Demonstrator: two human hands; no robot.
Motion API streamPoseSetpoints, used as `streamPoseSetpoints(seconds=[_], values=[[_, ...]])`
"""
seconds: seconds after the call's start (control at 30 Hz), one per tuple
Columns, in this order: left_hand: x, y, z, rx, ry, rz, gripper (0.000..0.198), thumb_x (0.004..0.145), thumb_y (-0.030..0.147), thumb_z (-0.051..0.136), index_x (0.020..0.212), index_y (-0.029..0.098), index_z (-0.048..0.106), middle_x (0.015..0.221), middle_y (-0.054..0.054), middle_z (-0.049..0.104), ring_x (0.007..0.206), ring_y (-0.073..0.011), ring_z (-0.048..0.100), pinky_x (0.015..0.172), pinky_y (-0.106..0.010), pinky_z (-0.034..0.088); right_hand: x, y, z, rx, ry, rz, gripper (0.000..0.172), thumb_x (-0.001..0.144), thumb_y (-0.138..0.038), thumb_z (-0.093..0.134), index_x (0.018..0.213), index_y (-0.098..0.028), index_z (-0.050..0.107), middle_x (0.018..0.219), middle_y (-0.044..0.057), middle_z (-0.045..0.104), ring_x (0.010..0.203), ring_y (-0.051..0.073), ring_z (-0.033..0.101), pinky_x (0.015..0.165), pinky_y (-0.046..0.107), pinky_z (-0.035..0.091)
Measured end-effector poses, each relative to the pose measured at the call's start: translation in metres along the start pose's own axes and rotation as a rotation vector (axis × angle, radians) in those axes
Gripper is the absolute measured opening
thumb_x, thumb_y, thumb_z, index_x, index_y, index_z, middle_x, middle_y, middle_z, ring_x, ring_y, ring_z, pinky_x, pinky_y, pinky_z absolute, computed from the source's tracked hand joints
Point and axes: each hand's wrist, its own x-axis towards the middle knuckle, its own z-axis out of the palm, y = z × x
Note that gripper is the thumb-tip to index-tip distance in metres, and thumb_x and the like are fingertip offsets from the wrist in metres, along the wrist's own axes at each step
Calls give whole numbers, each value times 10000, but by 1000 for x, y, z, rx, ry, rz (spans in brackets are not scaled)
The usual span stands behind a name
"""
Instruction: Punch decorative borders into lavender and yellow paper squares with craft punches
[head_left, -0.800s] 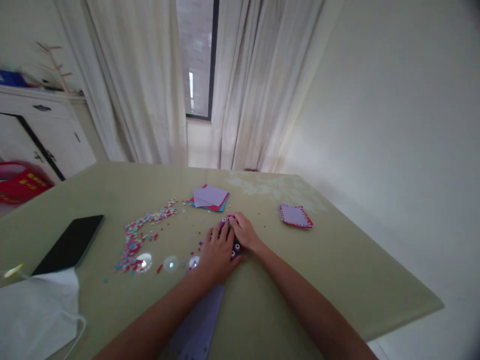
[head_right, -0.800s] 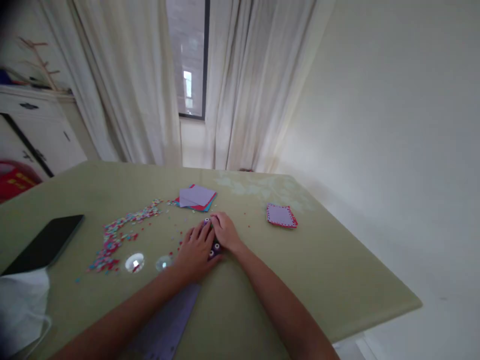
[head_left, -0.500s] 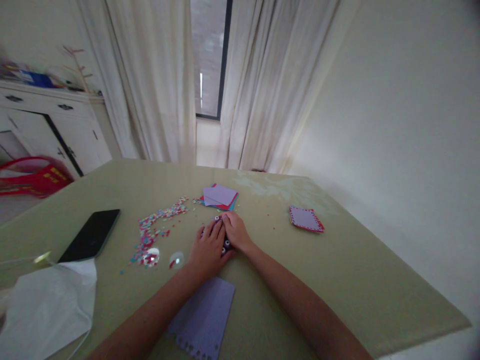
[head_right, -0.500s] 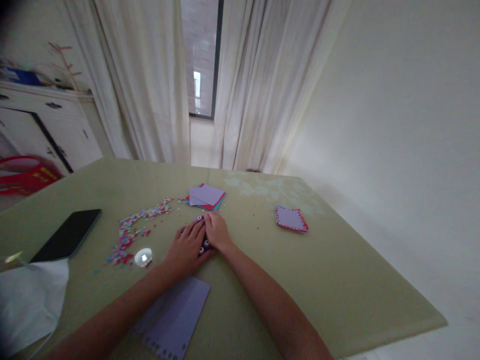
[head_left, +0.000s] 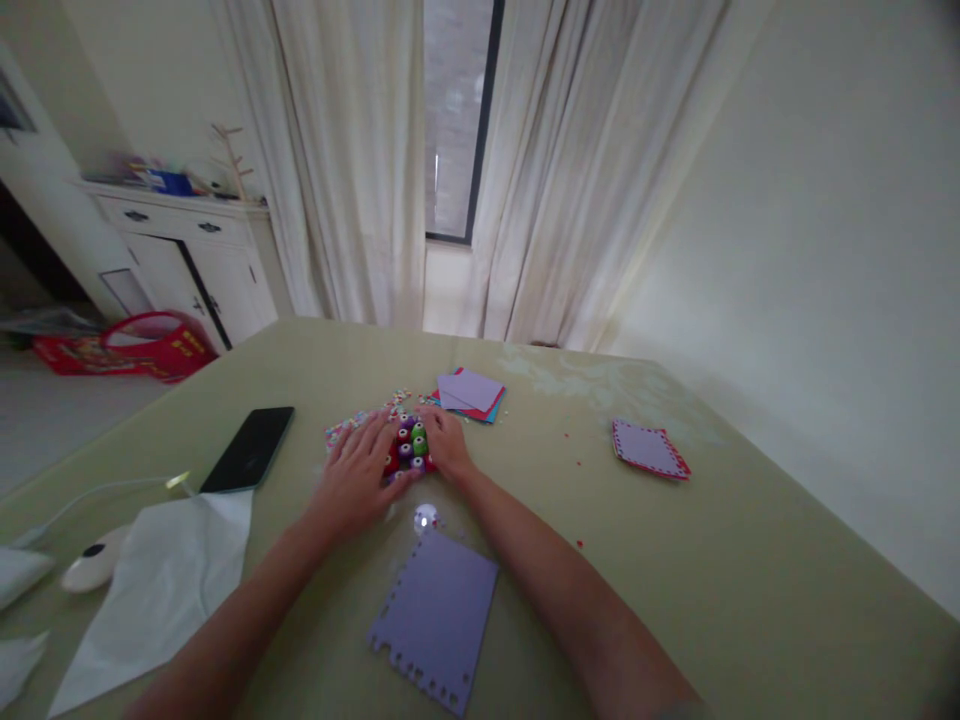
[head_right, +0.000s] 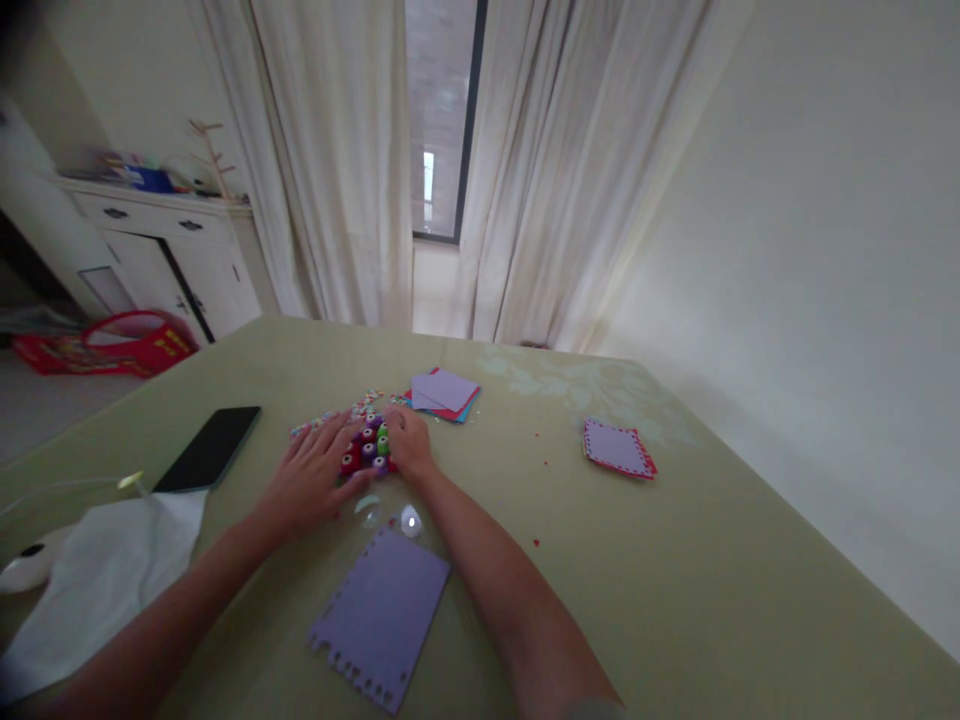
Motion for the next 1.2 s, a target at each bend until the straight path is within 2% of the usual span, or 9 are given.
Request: streamPoseSetpoints(seconds=[0.13, 0.3, 0.47, 0.6, 0.7, 0.83, 0.93, 1.03, 1.2], values=[[-43, -37, -1, 34, 16, -181, 651, 1053, 419, 226, 1587, 82, 385, 1679, -179, 375, 1559, -320, 332, 1265, -589, 202, -16, -1, -27, 78, -35, -28, 390, 1072, -403, 430, 1240, -183, 706, 1317, 110, 722, 1235, 212, 659, 1100, 375, 482], [-70, -53, 17, 56, -170, -155, 735, 1019, 447, 233, 1619, 32, 318, 1695, -182, 313, 1578, -332, 275, 1252, -613, 234, -46, -28, -78, 89, -102, -154, 408, 1038, -491, 523, 1304, -226, 681, 1438, 94, 649, 1367, 232, 573, 1200, 398, 391], [-46, -55, 28, 73, -235, -178, 725, 1019, 411, 194, 1599, 8, 356, 1690, -197, 308, 1578, -323, 268, 1264, -592, 210, -92, -36, -156, -74, -47, -180, 426, 1073, -485, 474, 1413, -268, 609, 1508, 89, 588, 1446, 244, 493, 1244, 469, 333], [-14, -64, 39, 46, -222, -184, 731, 1026, 425, 164, 1623, 27, 307, 1708, -192, 267, 1592, -313, 219, 1274, -577, 175, -145, -6, -208, -381, -88, -45, 546, 1071, -537, 427, 1549, -279, 478, 1597, 106, 490, 1501, 277, 423, 1259, 545, 303], [8, -70, 47, 31, -220, -177, 724, 1024, 388, 143, 1608, 2, 327, 1701, -214, 275, 1585, -326, 242, 1271, -587, 163, -182, 15, -228, -585, -123, 26, 672, 1062, -562, 424, 1647, -256, 301, 1671, 114, 368, 1545, 289, 350, 1265, 549, 302], [29, -76, 47, -7, -217, -191, 687, 1021, 348, 200, 1602, 8, 339, 1689, -223, 313, 1581, -322, 261, 1263, -587, 200, -210, 25, -232, -754, -215, 18, 838, 1022, -591, 509, 1682, -280, 97, 1714, 106, 244, 1564, 320, 300, 1256, 546, 332], [29, -78, 40, -31, -187, -262, 708, 1035, 377, 198, 1620, -19, 253, 1701, -265, 245, 1588, -353, 225, 1235, -623, 254, -210, 20, -220, -788, -300, -22, 863, 1021, -579, 521, 1677, -303, 34, 1719, 97, 208, 1572, 324, 273, 1260, 561, 320], [10, -79, 31, -46, -164, -304, 783, 1041, 473, 180, 1634, -38, 166, 1722, -268, 156, 1603, -362, 156, 1250, -622, 223, -195, 10, -196, -749, -364, -91, 821, 1044, -530, 498, 1681, -284, 43, 1725, 103, 178, 1584, 316, 239, 1272, 564, 292], [-47, -82, 23, -125, -140, -203, 830, 972, 580, 344, 1633, 83, 280, 1696, -196, 329, 1569, -353, 299, 1240, -568, 306, -153, -8, -146, -652, -478, -187, 772, 1053, -440, 501, 1684, -233, 107, 1729, 128, 172, 1602, 301, 180, 1292, 549, 225]])
